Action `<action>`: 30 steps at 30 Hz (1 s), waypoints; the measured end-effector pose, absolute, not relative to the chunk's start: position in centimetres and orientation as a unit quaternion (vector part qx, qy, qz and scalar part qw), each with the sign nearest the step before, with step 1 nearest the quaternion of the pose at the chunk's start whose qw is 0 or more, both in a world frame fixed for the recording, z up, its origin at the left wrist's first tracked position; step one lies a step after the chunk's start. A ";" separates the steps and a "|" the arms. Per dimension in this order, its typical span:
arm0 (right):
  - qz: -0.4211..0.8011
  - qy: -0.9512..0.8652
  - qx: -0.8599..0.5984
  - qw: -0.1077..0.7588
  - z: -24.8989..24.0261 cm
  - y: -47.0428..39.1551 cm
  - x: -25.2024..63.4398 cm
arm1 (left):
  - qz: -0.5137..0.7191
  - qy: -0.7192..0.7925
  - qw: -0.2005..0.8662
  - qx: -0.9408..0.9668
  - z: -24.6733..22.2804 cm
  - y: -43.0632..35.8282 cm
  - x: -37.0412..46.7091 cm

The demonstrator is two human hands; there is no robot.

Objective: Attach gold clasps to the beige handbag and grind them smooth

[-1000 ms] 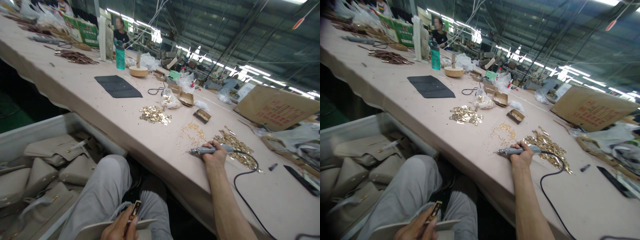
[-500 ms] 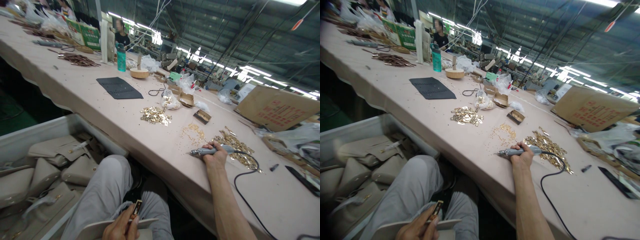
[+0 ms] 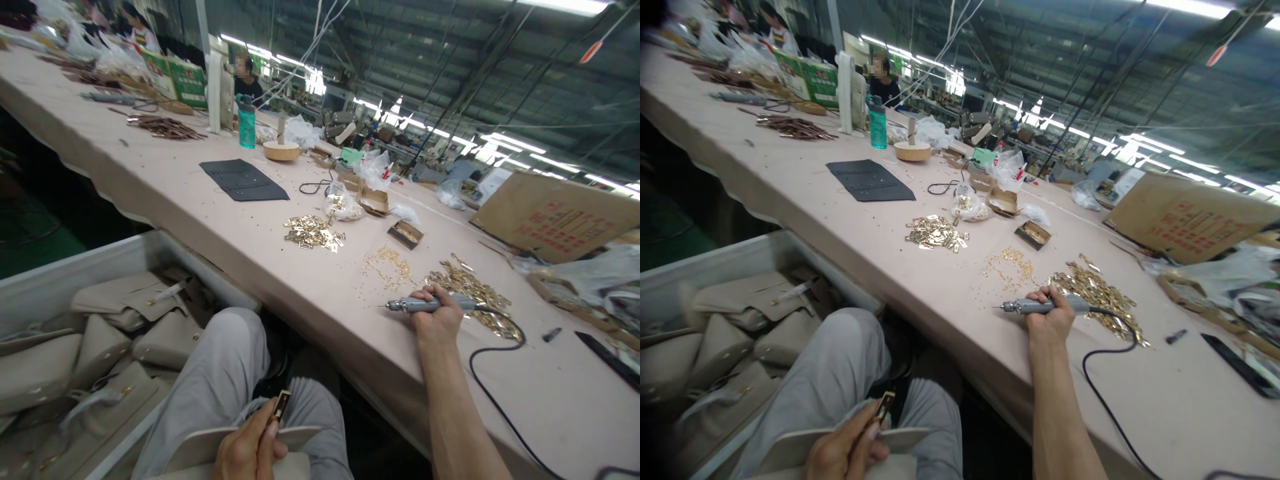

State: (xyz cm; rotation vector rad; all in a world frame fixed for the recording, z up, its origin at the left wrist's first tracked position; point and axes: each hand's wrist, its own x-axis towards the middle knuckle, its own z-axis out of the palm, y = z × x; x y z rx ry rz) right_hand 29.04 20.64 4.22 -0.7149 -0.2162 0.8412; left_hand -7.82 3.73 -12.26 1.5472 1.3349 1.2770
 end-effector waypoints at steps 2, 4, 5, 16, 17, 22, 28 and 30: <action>0.406 -0.128 -0.309 0.851 4.9 19.2 28.3 | 0.467 0.512 0.416 0.588 -11.4 3.8 -8.2; 0.417 -0.153 -0.280 0.851 5.6 17.2 26.9 | 0.430 0.509 0.474 0.575 -9.8 3.8 -8.6; 0.425 -0.163 -0.268 0.849 5.9 16.1 25.9 | 0.416 0.514 0.495 0.564 -8.7 3.7 -8.6; 0.448 -0.278 -0.353 0.773 3.9 6.8 10.4 | 0.375 0.539 0.646 0.389 -5.2 4.1 -8.3; 0.446 -0.288 -0.360 0.767 3.3 6.5 9.5 | 0.377 0.538 0.652 0.378 -5.4 4.1 -8.3; 0.447 -0.328 -0.354 0.753 0.9 5.6 7.0 | 0.376 0.541 0.671 0.340 -5.6 4.4 -8.2; 0.435 -0.356 -0.341 0.754 0.2 5.0 5.7 | 0.377 0.548 0.677 0.316 -5.1 4.8 -8.2; 0.431 -0.361 -0.341 0.753 0.3 5.0 5.4 | 0.378 0.546 0.681 0.310 -4.9 4.9 -8.3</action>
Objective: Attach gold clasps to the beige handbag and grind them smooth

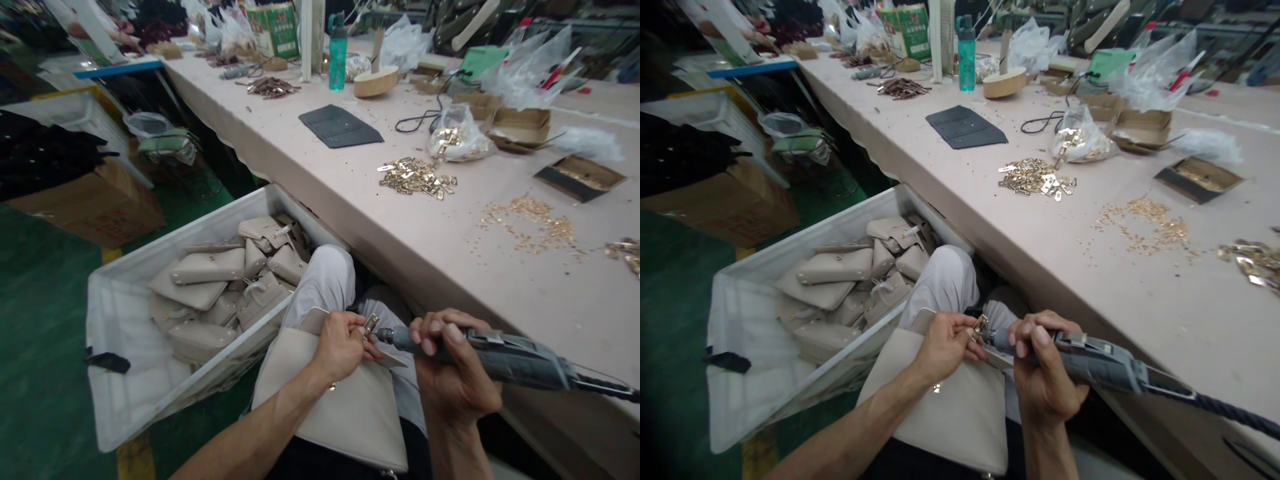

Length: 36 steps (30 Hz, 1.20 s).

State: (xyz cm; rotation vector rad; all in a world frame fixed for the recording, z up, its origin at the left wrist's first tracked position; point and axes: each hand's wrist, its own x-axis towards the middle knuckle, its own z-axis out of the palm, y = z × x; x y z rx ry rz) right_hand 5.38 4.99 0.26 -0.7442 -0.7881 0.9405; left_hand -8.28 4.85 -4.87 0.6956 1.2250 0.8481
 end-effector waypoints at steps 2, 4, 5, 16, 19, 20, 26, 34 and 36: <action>0.425 -0.369 -0.340 0.753 0.3 5.0 5.2 | 0.382 0.544 0.683 0.304 -4.8 4.9 -8.3; 0.421 -0.381 -0.337 0.751 0.2 5.0 5.1 | 0.386 0.541 0.682 0.305 -4.8 4.9 -8.3; 0.420 -0.386 -0.335 0.750 0.2 5.0 5.1 | 0.388 0.539 0.682 0.307 -4.8 4.8 -8.3; 0.406 -0.428 -0.324 0.740 0.0 4.6 4.9 | 0.383 0.522 0.689 0.327 -5.3 4.9 -8.6; 0.414 -0.447 -0.313 0.729 0.0 4.5 4.9 | 0.388 0.528 0.684 0.321 -5.6 4.9 -8.5; 0.414 -0.454 -0.309 0.726 0.0 4.4 4.9 | 0.389 0.531 0.683 0.317 -5.7 4.9 -8.5; 0.407 -0.507 -0.314 0.692 -0.1 4.0 5.1 | 0.385 0.542 0.682 0.305 -5.9 5.0 -8.3; 0.392 -0.580 -0.289 0.653 0.6 3.5 5.2 | 0.374 0.558 0.680 0.295 -4.6 5.2 -8.3; 0.396 -0.583 -0.286 0.649 0.6 3.5 5.3 | 0.378 0.559 0.678 0.290 -4.4 5.1 -8.2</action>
